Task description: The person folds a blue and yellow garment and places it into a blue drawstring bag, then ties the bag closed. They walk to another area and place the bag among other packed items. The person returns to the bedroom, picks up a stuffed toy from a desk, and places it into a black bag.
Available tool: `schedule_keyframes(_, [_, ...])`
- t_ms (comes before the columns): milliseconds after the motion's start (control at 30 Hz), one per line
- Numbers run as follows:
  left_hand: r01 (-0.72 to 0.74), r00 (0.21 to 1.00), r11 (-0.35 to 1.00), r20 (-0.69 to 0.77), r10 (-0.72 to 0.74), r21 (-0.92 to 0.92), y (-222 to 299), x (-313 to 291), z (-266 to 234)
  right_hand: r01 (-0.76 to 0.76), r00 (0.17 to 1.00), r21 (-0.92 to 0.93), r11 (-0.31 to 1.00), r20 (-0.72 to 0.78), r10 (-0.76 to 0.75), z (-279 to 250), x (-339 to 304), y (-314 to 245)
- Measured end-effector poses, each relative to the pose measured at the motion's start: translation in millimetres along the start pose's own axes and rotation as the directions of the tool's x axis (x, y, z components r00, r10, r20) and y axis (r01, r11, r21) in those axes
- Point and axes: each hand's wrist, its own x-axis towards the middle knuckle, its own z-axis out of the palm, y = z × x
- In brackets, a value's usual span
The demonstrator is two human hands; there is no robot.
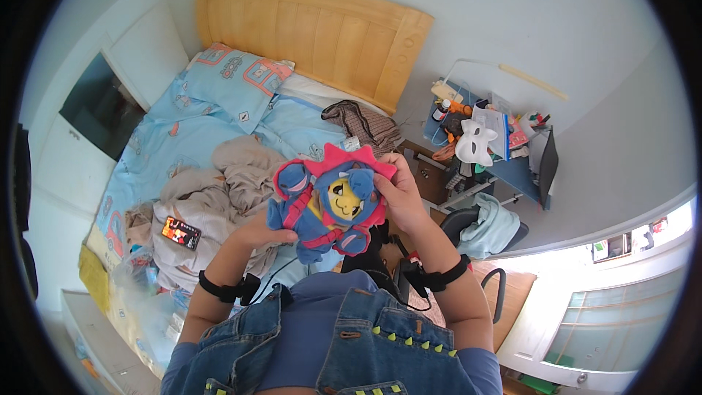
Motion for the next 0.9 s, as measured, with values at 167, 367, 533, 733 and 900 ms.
schedule_keyframes(167, [-0.221,0.965,0.963,-0.108,0.239,0.152,-2.2,-23.9,34.7,0.422,0.891,-0.524,0.740,0.092,-0.444,33.6,-25.4,-6.6])
schedule_keyframes(367, [-0.360,0.694,0.246,0.083,0.715,0.900,15.2,-44.5,55.3,0.421,0.906,-0.510,0.750,0.284,-0.315,28.1,-60.9,-30.9])
schedule_keyframes(533, [-0.232,0.602,-0.223,0.320,0.731,0.947,29.9,-59.5,70.8,0.542,0.839,-0.601,0.588,0.349,-0.417,19.3,-89.9,-32.4])
schedule_keyframes(733, [-0.236,0.577,-0.482,0.521,0.629,0.844,27.9,-61.8,90.5,0.493,0.861,-0.681,0.542,0.473,-0.190,-5.7,-137.1,-54.4])
schedule_keyframes(900, [-0.303,0.508,-0.607,0.664,0.549,0.734,11.9,-52.5,130.5,0.399,0.913,-0.884,0.246,0.356,-0.201,-18.9,-192.1,-58.0])
